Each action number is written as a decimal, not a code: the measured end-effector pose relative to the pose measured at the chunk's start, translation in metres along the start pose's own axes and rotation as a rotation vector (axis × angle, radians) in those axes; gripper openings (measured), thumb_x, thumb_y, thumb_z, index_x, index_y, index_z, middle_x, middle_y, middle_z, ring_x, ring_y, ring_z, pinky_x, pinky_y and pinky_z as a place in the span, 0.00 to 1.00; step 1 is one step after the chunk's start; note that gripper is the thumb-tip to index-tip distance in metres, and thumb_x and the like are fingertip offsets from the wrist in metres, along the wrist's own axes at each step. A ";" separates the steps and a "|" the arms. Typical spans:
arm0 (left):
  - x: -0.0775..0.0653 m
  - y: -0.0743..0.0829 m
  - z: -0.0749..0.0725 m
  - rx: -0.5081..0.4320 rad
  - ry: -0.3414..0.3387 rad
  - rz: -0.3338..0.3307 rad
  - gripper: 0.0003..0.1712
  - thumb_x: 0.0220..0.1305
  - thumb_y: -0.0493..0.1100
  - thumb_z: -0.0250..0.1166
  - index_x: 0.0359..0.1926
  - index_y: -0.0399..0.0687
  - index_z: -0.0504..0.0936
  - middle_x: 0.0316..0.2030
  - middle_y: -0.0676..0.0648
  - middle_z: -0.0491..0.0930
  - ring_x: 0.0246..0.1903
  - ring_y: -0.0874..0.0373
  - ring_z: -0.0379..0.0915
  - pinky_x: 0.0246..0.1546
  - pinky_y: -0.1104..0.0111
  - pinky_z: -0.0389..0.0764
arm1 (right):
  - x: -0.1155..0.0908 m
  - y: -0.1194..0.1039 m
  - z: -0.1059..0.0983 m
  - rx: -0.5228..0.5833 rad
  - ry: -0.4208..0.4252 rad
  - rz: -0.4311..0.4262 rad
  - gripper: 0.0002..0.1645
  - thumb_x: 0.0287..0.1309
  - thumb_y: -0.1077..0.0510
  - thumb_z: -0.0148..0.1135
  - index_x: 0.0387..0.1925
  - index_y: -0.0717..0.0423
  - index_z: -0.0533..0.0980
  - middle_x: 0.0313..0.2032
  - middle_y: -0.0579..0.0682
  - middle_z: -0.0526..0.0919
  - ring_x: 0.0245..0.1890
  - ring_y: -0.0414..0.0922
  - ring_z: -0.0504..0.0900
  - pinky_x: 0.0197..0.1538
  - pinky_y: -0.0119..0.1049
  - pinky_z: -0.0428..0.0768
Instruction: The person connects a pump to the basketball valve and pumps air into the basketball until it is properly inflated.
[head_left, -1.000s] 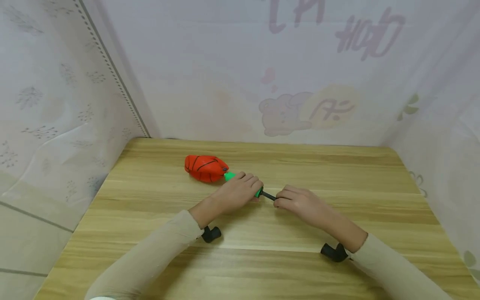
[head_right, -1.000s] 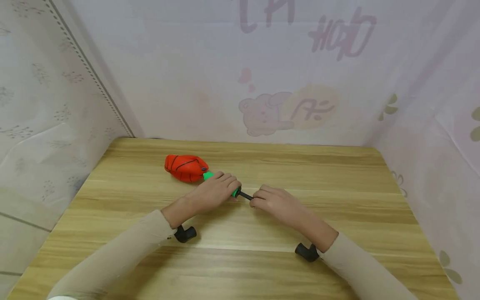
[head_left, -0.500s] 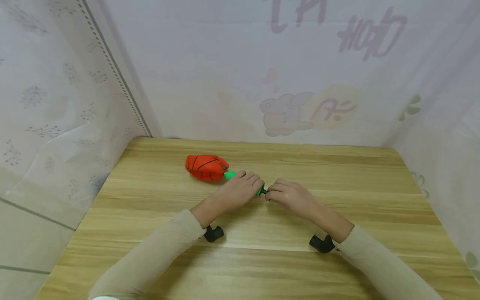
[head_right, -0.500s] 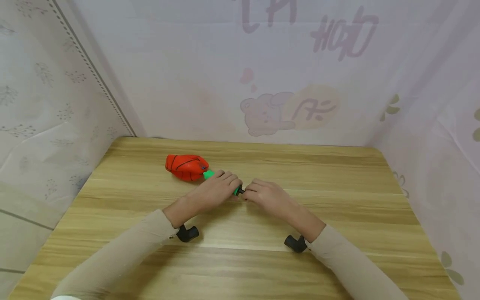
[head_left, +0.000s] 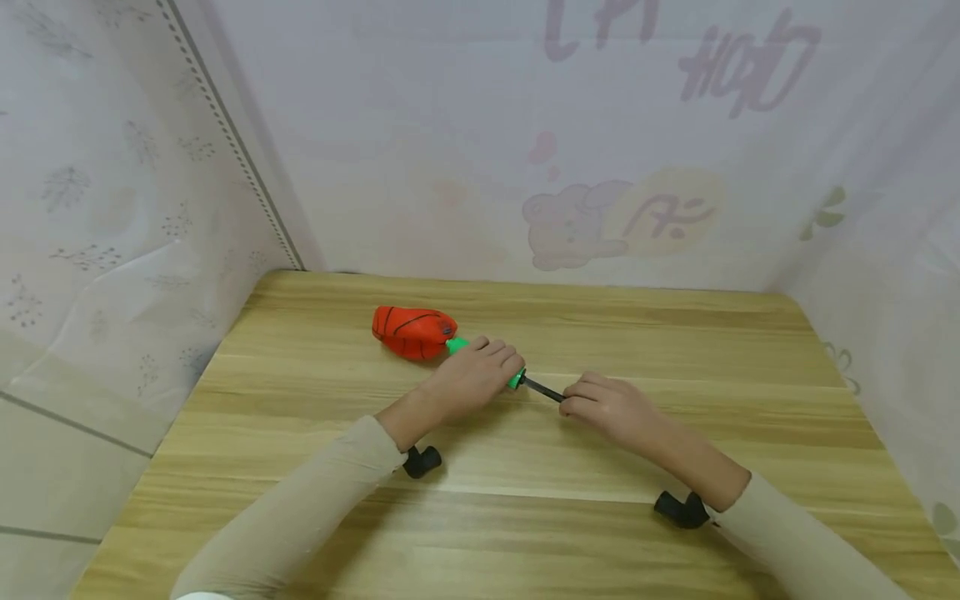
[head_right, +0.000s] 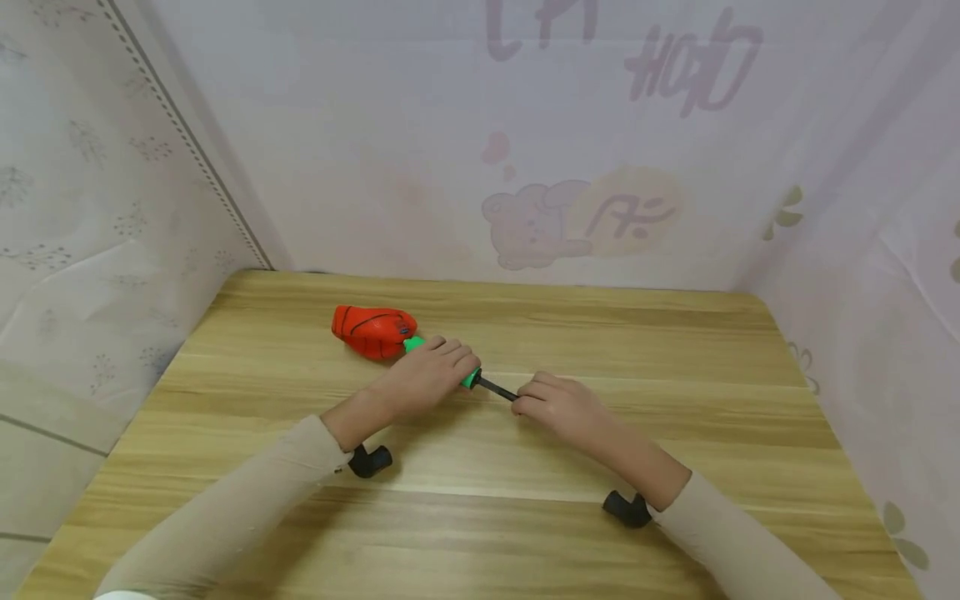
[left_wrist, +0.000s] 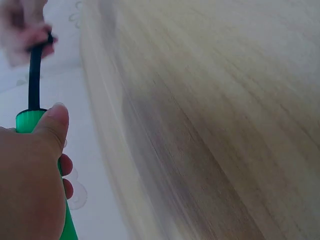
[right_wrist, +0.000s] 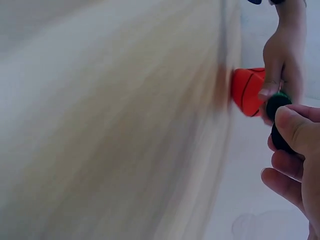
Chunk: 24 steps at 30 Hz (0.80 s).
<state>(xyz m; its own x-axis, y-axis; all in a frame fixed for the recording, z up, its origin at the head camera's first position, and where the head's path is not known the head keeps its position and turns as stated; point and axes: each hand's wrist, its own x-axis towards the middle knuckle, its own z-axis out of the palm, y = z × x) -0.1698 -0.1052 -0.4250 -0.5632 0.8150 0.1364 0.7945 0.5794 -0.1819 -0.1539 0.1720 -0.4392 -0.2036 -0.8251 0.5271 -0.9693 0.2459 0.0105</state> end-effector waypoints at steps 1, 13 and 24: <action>0.000 0.000 0.000 0.002 0.001 -0.001 0.13 0.76 0.51 0.59 0.50 0.47 0.73 0.45 0.51 0.76 0.46 0.57 0.70 0.48 0.66 0.71 | -0.006 -0.002 -0.003 0.002 0.004 -0.001 0.09 0.73 0.59 0.56 0.39 0.56 0.81 0.39 0.47 0.83 0.39 0.42 0.79 0.41 0.31 0.80; 0.004 0.004 0.000 -0.019 -0.015 0.006 0.14 0.76 0.51 0.58 0.50 0.46 0.73 0.46 0.50 0.76 0.48 0.56 0.71 0.49 0.65 0.71 | -0.028 -0.011 -0.026 -0.007 -0.020 0.010 0.21 0.80 0.55 0.43 0.38 0.55 0.81 0.39 0.47 0.83 0.39 0.42 0.81 0.43 0.30 0.80; 0.008 0.010 0.000 0.007 0.006 -0.003 0.13 0.75 0.51 0.60 0.48 0.47 0.73 0.43 0.51 0.75 0.45 0.57 0.71 0.48 0.66 0.70 | 0.013 0.000 -0.005 -0.004 -0.088 0.019 0.05 0.68 0.62 0.61 0.41 0.55 0.81 0.42 0.46 0.83 0.42 0.41 0.80 0.45 0.31 0.80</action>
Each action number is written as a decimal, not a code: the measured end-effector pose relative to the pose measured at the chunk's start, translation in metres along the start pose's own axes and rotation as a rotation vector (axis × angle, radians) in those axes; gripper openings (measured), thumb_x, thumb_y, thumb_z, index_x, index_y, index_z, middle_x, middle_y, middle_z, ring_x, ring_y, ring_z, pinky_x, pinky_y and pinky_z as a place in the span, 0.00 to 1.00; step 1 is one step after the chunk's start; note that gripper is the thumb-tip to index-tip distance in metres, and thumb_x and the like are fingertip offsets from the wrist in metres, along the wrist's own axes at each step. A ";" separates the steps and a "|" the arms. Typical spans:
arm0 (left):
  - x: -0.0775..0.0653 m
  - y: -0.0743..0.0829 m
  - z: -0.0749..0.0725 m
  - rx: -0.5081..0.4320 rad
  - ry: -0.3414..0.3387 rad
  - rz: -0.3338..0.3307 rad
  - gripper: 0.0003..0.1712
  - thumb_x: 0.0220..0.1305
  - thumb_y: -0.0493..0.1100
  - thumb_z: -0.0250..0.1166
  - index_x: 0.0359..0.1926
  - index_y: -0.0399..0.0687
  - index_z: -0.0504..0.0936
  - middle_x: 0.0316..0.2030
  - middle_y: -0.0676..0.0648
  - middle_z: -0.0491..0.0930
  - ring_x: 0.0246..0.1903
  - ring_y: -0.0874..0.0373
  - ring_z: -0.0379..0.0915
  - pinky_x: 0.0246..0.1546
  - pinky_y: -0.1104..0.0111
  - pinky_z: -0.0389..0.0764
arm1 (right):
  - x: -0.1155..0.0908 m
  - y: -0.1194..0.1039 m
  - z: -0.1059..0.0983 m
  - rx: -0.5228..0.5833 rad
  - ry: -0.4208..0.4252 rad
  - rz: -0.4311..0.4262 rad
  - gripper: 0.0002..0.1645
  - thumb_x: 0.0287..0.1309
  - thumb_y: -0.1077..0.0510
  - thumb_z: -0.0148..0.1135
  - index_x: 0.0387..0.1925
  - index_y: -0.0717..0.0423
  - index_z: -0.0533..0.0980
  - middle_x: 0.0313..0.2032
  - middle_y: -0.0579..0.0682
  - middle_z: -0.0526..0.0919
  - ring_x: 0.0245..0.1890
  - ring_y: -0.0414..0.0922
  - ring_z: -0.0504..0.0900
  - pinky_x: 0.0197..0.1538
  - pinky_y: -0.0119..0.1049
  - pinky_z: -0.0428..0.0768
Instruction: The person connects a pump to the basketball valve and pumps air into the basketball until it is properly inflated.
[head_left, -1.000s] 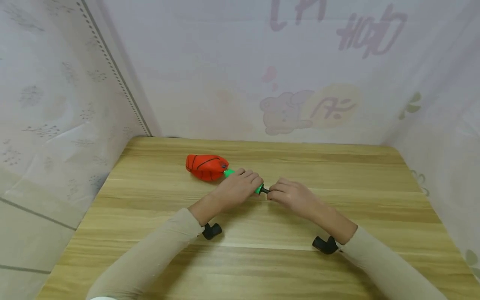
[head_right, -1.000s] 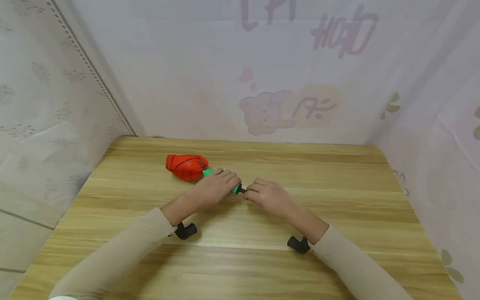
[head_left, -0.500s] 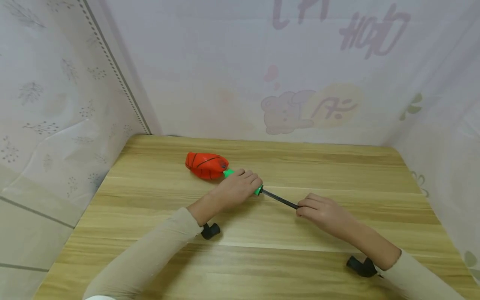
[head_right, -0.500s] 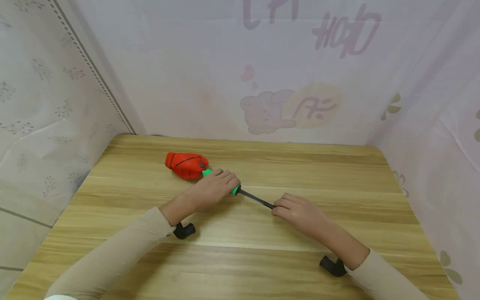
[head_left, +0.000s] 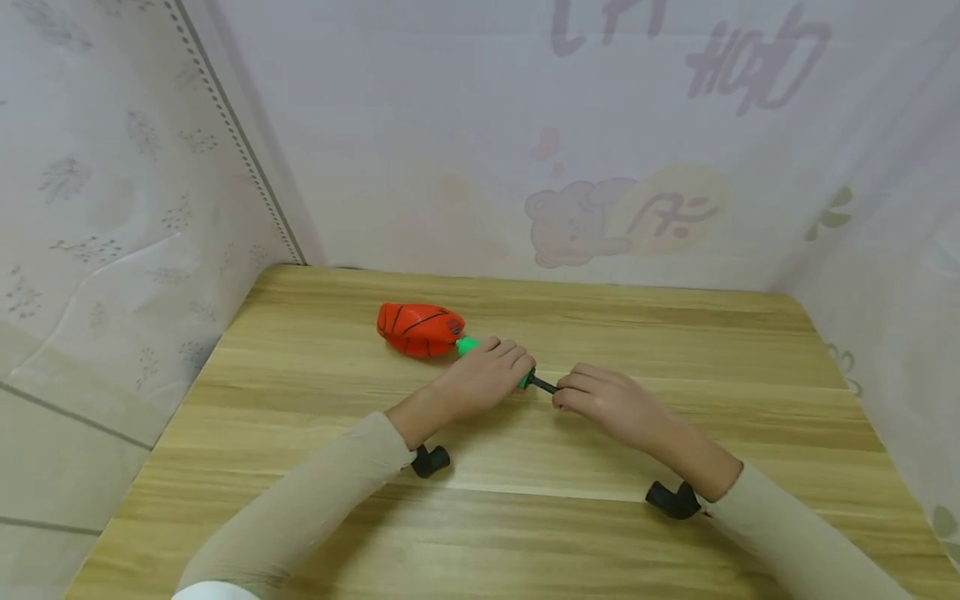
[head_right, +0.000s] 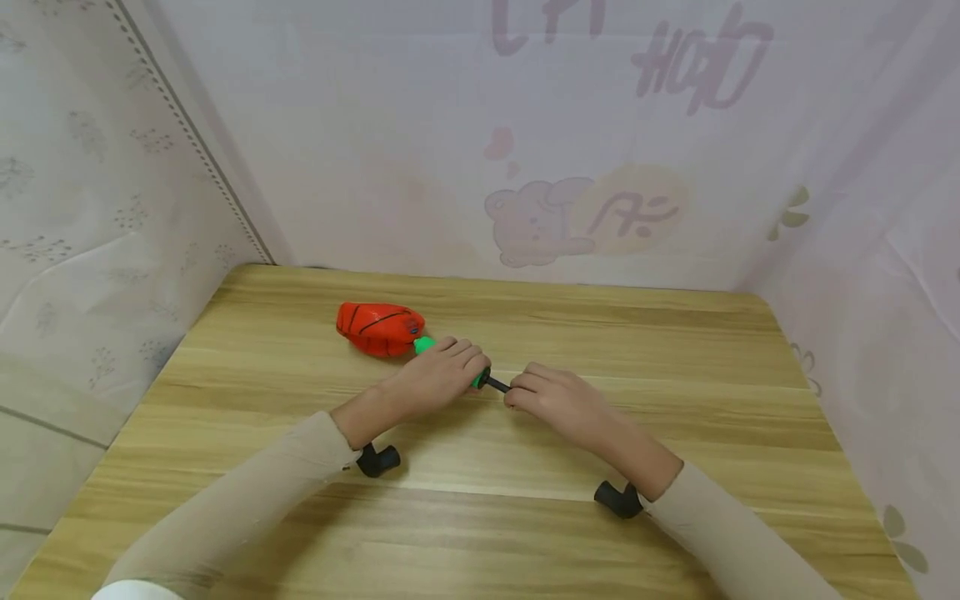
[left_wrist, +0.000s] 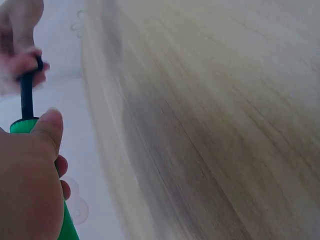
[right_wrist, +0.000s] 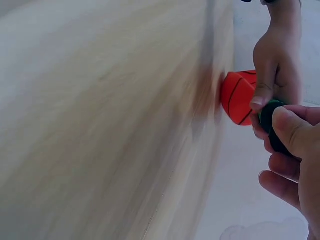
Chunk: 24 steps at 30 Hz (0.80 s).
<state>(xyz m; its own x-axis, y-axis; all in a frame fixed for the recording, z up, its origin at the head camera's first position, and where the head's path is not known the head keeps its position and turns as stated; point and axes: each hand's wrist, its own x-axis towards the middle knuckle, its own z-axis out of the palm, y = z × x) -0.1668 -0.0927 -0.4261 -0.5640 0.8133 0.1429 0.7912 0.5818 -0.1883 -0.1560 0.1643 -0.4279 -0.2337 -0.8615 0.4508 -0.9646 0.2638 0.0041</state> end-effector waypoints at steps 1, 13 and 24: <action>0.000 0.000 0.000 0.007 0.004 0.002 0.14 0.75 0.51 0.59 0.48 0.47 0.73 0.43 0.51 0.75 0.45 0.57 0.70 0.47 0.66 0.70 | 0.004 0.001 0.003 0.004 -0.001 0.002 0.04 0.65 0.63 0.64 0.41 0.55 0.82 0.41 0.46 0.83 0.42 0.41 0.80 0.46 0.31 0.80; -0.005 -0.004 -0.003 0.020 -0.003 -0.005 0.09 0.78 0.45 0.56 0.52 0.46 0.74 0.47 0.51 0.76 0.50 0.56 0.71 0.52 0.64 0.71 | 0.029 0.001 0.013 0.001 0.070 0.008 0.01 0.63 0.62 0.67 0.36 0.56 0.82 0.37 0.46 0.84 0.39 0.42 0.81 0.43 0.29 0.81; -0.006 -0.011 -0.002 -0.047 0.032 0.013 0.15 0.74 0.51 0.61 0.49 0.46 0.73 0.42 0.51 0.75 0.44 0.57 0.70 0.47 0.66 0.70 | -0.007 -0.007 -0.007 0.075 0.109 0.009 0.19 0.79 0.53 0.46 0.37 0.55 0.81 0.38 0.45 0.84 0.38 0.42 0.80 0.41 0.31 0.80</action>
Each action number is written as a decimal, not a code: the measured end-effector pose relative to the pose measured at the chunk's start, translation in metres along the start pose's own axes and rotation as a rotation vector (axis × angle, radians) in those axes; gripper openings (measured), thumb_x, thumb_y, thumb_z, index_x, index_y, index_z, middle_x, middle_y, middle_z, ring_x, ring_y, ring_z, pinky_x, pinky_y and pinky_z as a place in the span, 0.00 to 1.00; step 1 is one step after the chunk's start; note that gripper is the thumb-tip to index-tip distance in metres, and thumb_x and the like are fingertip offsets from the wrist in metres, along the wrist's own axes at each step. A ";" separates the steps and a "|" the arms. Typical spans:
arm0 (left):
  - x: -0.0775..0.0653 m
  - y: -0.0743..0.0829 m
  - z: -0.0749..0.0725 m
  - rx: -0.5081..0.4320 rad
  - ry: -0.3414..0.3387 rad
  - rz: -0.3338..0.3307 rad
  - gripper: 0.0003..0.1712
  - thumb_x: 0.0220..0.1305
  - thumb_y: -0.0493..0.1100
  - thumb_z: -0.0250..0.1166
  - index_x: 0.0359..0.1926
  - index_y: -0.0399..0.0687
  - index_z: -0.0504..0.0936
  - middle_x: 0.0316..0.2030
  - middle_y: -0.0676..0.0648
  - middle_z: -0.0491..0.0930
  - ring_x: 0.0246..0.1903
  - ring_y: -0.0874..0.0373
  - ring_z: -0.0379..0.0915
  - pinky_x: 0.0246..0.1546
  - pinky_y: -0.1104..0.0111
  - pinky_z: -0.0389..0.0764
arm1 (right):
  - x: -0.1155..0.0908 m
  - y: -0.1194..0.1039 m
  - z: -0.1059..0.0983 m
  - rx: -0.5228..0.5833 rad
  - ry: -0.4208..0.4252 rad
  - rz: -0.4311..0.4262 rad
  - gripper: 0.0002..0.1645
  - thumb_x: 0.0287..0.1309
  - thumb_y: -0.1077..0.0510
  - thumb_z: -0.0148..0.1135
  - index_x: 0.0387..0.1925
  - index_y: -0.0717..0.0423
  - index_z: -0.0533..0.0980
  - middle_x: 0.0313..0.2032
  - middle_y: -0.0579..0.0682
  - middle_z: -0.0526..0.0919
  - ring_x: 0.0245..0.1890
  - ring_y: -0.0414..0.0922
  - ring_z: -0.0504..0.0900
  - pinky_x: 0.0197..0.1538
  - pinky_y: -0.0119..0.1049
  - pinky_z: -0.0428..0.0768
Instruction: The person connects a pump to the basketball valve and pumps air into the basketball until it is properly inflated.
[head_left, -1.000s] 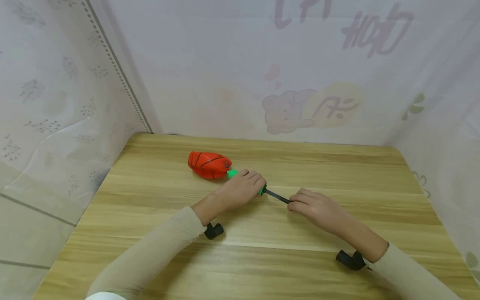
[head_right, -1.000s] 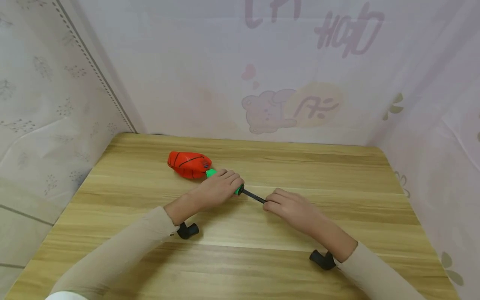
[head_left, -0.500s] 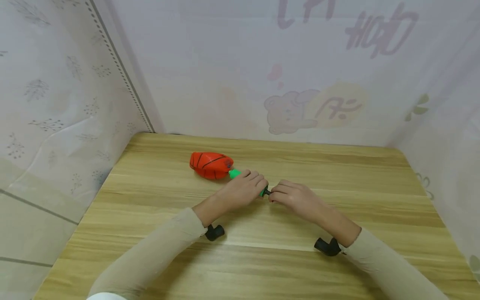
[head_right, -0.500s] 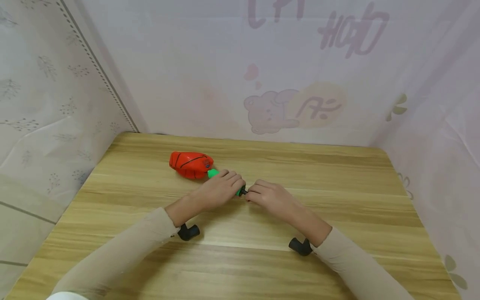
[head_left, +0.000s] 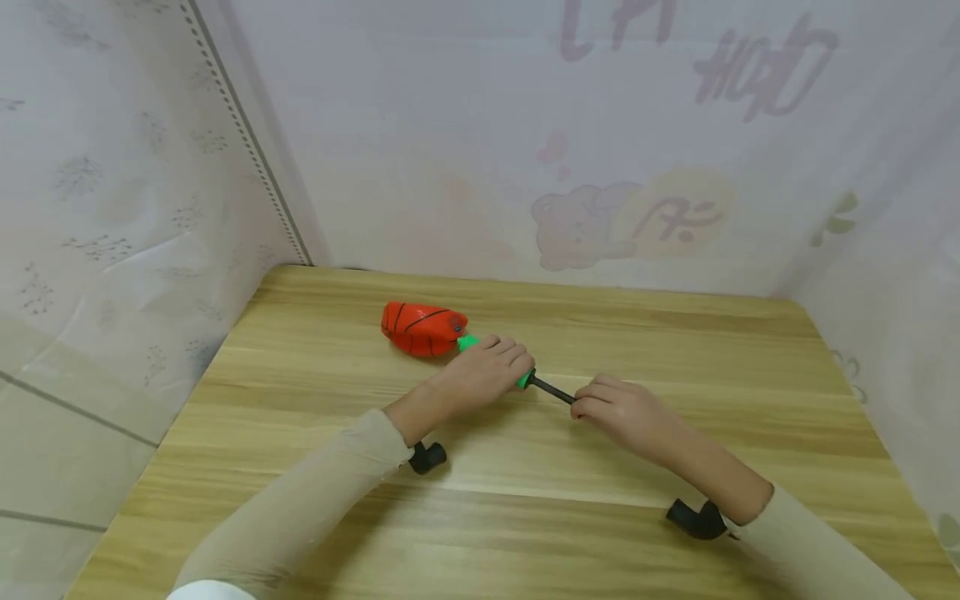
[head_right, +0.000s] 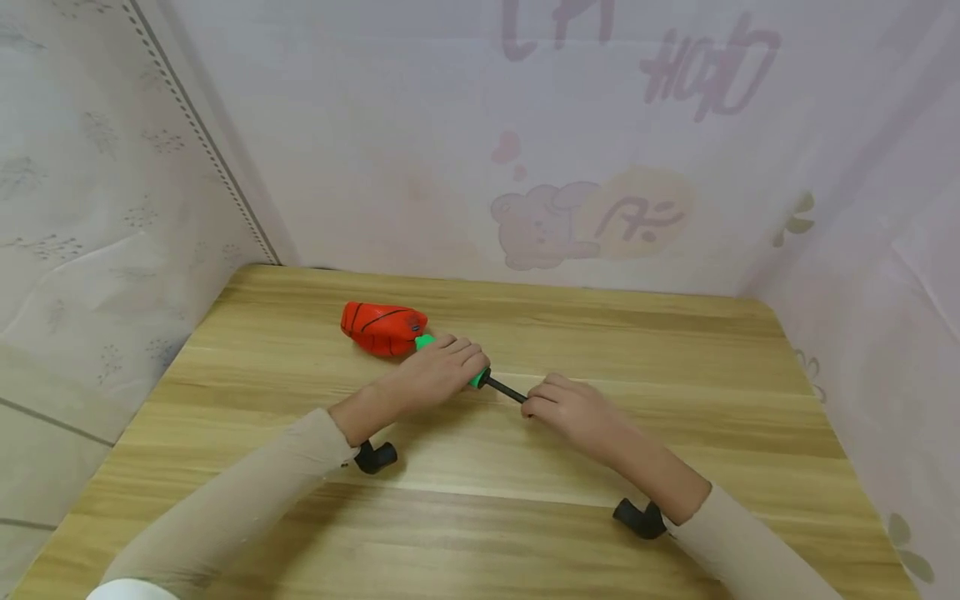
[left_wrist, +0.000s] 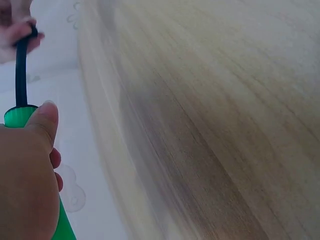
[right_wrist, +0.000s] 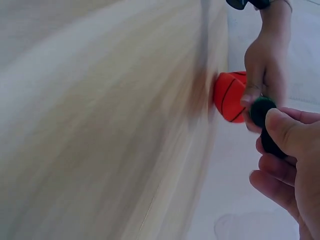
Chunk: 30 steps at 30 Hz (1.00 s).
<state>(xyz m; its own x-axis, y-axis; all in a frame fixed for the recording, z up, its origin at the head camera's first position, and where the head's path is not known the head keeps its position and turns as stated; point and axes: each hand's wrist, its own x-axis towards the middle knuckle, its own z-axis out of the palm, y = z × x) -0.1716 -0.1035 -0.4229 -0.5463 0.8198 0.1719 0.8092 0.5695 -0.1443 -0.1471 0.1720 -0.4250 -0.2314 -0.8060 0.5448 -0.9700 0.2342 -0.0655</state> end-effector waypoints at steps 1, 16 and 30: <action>0.000 0.000 0.000 0.007 0.001 0.004 0.15 0.74 0.52 0.61 0.49 0.46 0.73 0.42 0.51 0.75 0.44 0.57 0.70 0.47 0.66 0.70 | -0.006 -0.002 -0.003 0.010 -0.001 0.011 0.20 0.79 0.52 0.46 0.37 0.55 0.81 0.38 0.45 0.84 0.38 0.41 0.80 0.42 0.31 0.80; 0.004 0.010 -0.003 0.021 -0.085 -0.015 0.11 0.79 0.47 0.54 0.52 0.46 0.72 0.46 0.51 0.75 0.47 0.57 0.69 0.51 0.65 0.70 | -0.020 -0.007 -0.019 -0.015 -0.033 0.017 0.19 0.79 0.52 0.46 0.38 0.53 0.81 0.39 0.44 0.83 0.38 0.40 0.81 0.41 0.28 0.80; 0.007 0.013 0.001 0.088 -0.033 -0.013 0.07 0.77 0.43 0.55 0.50 0.46 0.74 0.44 0.51 0.75 0.45 0.57 0.69 0.49 0.66 0.70 | 0.026 0.012 0.019 -0.035 -0.071 0.018 0.11 0.51 0.65 0.75 0.36 0.53 0.82 0.37 0.44 0.84 0.39 0.40 0.81 0.42 0.29 0.80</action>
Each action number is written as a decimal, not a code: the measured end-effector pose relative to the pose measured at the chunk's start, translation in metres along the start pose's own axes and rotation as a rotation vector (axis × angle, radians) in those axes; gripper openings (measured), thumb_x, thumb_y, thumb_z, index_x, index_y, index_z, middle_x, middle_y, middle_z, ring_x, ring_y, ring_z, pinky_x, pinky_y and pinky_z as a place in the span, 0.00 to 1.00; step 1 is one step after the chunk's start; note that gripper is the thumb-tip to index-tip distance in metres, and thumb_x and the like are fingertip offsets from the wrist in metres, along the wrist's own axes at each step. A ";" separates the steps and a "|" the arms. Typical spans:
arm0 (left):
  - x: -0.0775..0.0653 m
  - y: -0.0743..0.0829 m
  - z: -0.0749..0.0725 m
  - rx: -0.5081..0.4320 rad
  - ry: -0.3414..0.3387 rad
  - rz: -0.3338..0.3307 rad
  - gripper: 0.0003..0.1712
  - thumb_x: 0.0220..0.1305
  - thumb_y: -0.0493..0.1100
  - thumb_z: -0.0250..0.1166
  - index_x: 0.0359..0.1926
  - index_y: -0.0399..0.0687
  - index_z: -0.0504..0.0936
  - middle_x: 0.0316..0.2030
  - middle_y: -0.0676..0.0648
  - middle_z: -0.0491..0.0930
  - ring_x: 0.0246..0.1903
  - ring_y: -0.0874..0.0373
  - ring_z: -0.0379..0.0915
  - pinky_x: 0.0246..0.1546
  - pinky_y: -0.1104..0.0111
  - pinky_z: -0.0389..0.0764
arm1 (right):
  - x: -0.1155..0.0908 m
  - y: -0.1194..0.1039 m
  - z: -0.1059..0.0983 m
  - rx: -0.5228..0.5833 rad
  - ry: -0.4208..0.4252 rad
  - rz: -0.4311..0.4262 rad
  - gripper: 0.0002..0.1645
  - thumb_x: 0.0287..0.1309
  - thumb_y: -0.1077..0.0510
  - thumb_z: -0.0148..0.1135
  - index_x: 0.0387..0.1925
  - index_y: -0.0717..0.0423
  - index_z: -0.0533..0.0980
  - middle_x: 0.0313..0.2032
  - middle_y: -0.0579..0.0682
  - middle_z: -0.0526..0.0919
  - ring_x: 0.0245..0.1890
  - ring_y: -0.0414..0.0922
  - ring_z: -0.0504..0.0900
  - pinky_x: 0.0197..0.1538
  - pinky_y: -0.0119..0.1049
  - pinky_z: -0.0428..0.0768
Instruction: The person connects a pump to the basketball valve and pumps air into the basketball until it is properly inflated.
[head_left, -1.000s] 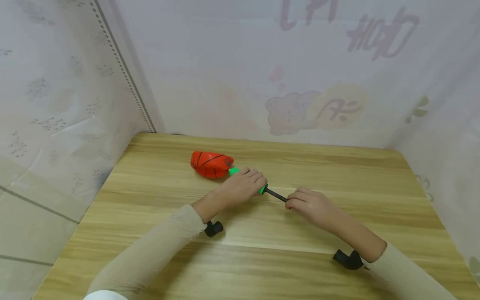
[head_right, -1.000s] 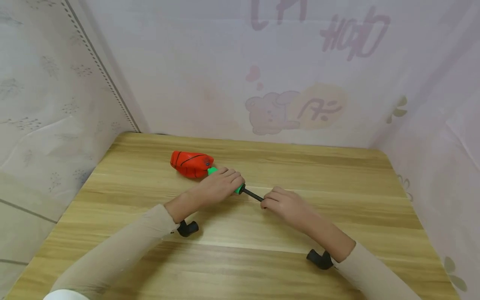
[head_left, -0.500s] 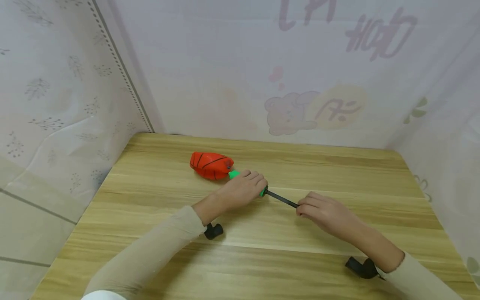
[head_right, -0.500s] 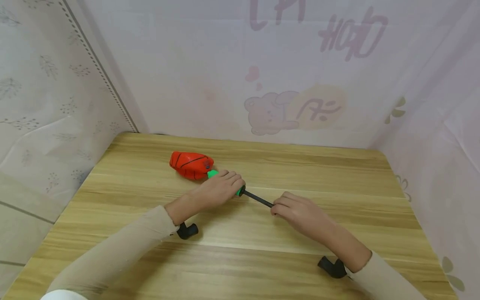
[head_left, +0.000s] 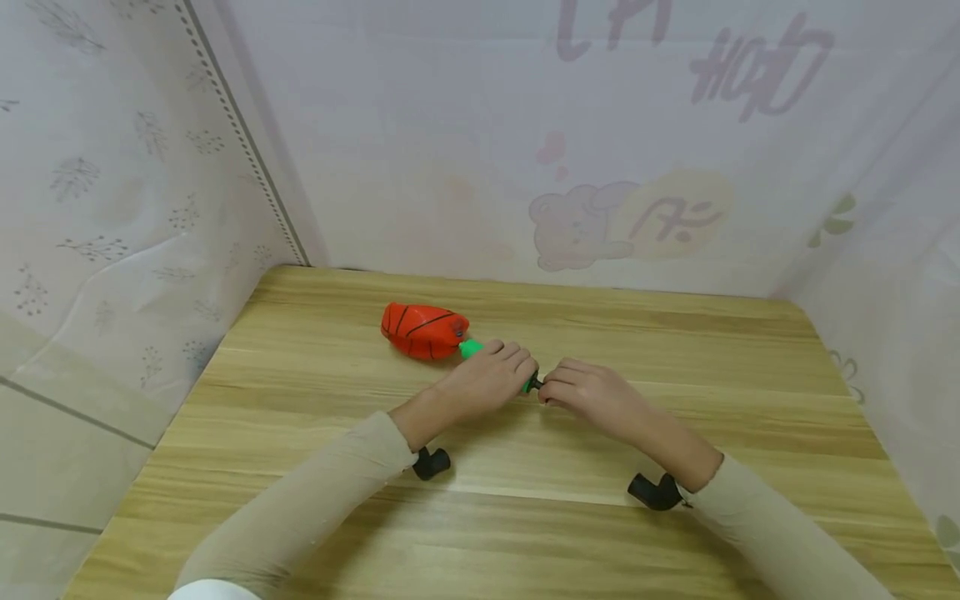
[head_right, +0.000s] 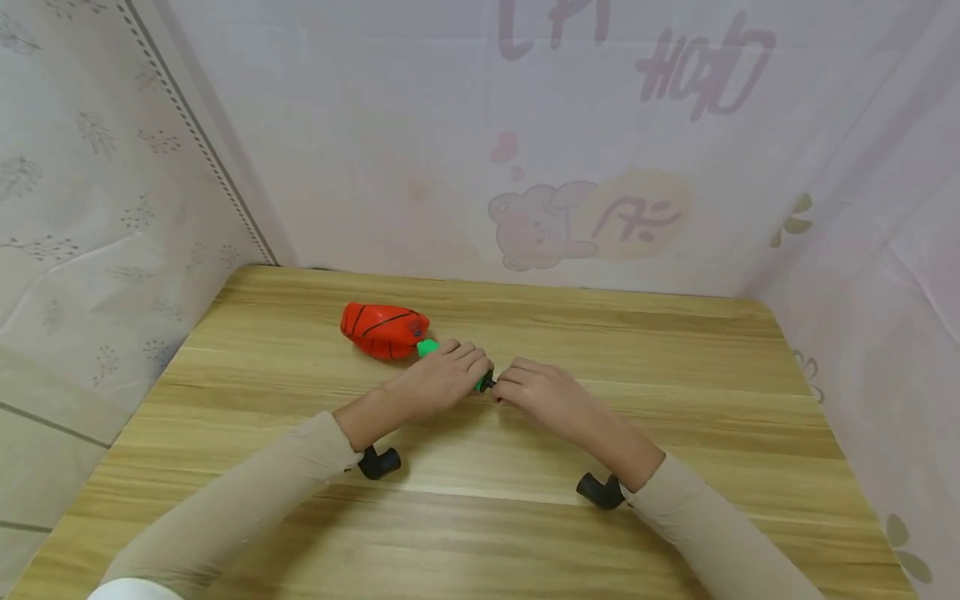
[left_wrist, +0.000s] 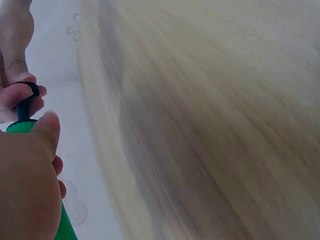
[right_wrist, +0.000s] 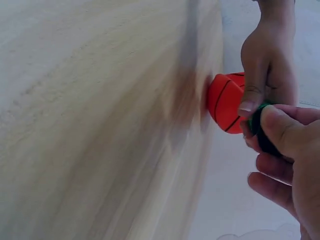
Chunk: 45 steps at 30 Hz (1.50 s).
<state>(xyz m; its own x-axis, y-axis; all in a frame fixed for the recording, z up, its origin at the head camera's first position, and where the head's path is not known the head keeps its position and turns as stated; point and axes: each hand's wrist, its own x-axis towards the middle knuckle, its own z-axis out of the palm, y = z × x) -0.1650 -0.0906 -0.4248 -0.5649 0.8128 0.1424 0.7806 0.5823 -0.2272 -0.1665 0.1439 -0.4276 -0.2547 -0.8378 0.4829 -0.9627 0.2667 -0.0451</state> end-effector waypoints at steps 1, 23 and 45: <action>0.000 0.000 0.000 -0.001 -0.001 0.000 0.07 0.77 0.43 0.55 0.50 0.46 0.74 0.44 0.51 0.75 0.45 0.57 0.69 0.49 0.66 0.70 | 0.001 0.000 0.001 -0.003 0.009 -0.002 0.11 0.50 0.65 0.76 0.36 0.53 0.82 0.36 0.44 0.84 0.39 0.40 0.81 0.42 0.28 0.80; -0.001 -0.004 -0.002 -0.037 -0.041 0.017 0.07 0.79 0.42 0.53 0.52 0.47 0.71 0.45 0.52 0.74 0.45 0.58 0.67 0.47 0.68 0.69 | -0.061 -0.020 -0.048 0.027 0.035 0.021 0.22 0.80 0.50 0.44 0.36 0.52 0.81 0.38 0.44 0.84 0.38 0.39 0.81 0.42 0.27 0.80; 0.006 0.002 -0.004 -0.006 -0.047 -0.024 0.10 0.78 0.43 0.54 0.54 0.45 0.74 0.48 0.50 0.75 0.49 0.56 0.69 0.51 0.66 0.70 | 0.001 0.001 -0.007 -0.003 -0.011 0.002 0.03 0.61 0.62 0.69 0.36 0.54 0.81 0.37 0.44 0.83 0.38 0.39 0.80 0.42 0.28 0.80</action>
<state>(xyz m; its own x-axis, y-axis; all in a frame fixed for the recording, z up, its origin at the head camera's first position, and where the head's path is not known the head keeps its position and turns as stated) -0.1661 -0.0847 -0.4201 -0.5955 0.7968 0.1024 0.7681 0.6020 -0.2182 -0.1668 0.1466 -0.4207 -0.2580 -0.8422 0.4735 -0.9619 0.2699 -0.0440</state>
